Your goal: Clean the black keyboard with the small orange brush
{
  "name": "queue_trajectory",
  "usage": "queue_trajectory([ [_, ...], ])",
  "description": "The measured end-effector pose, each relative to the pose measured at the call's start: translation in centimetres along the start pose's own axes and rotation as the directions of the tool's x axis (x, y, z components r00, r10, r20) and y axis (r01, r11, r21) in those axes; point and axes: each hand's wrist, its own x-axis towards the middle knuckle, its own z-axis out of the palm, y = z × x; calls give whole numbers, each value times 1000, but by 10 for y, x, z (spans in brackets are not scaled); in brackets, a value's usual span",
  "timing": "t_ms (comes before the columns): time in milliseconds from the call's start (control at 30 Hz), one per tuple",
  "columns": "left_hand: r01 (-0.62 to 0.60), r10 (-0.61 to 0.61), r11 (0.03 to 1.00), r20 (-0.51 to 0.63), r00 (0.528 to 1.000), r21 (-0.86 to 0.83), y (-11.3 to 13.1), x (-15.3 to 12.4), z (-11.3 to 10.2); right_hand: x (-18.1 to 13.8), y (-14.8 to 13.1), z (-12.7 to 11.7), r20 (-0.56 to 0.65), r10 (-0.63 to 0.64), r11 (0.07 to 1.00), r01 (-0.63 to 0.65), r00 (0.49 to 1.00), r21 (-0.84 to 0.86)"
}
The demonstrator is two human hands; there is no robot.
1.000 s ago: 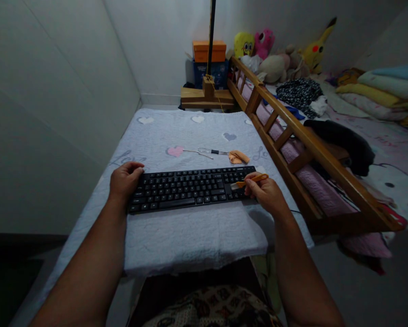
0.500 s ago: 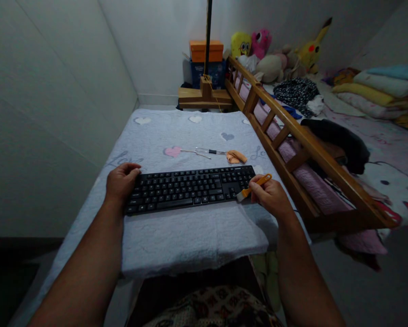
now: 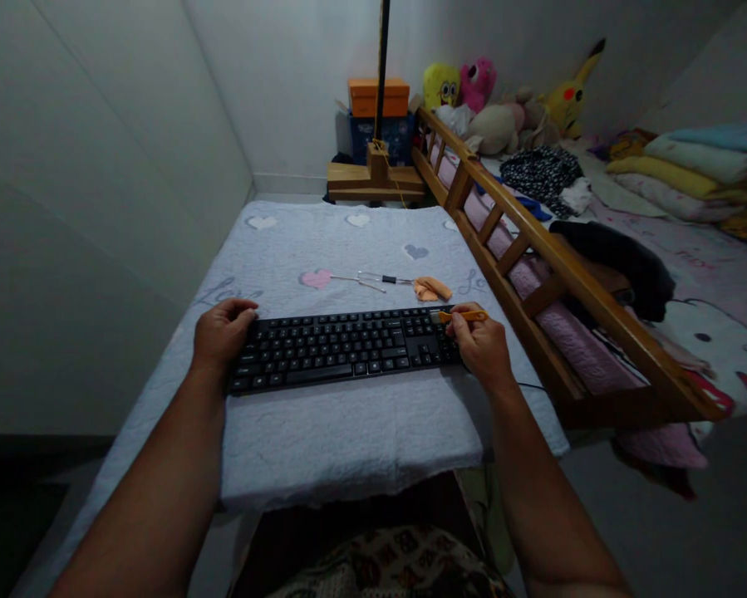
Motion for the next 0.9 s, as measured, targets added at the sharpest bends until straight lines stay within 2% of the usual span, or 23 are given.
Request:
queue_trajectory([
  [333,-31,31,1000,7,1000,-2,-5,2,1,4,0,0,93,-47,980,64,995,-187],
  [533,-34,34,999,10,999,19,-7,5,1,-4,-5,-13,187,-58,973,97,981,-210],
  [900,-26,26,999,3,1000,24,-7,4,1,-26,-15,-32,259,-24,981,73,966,-182],
])
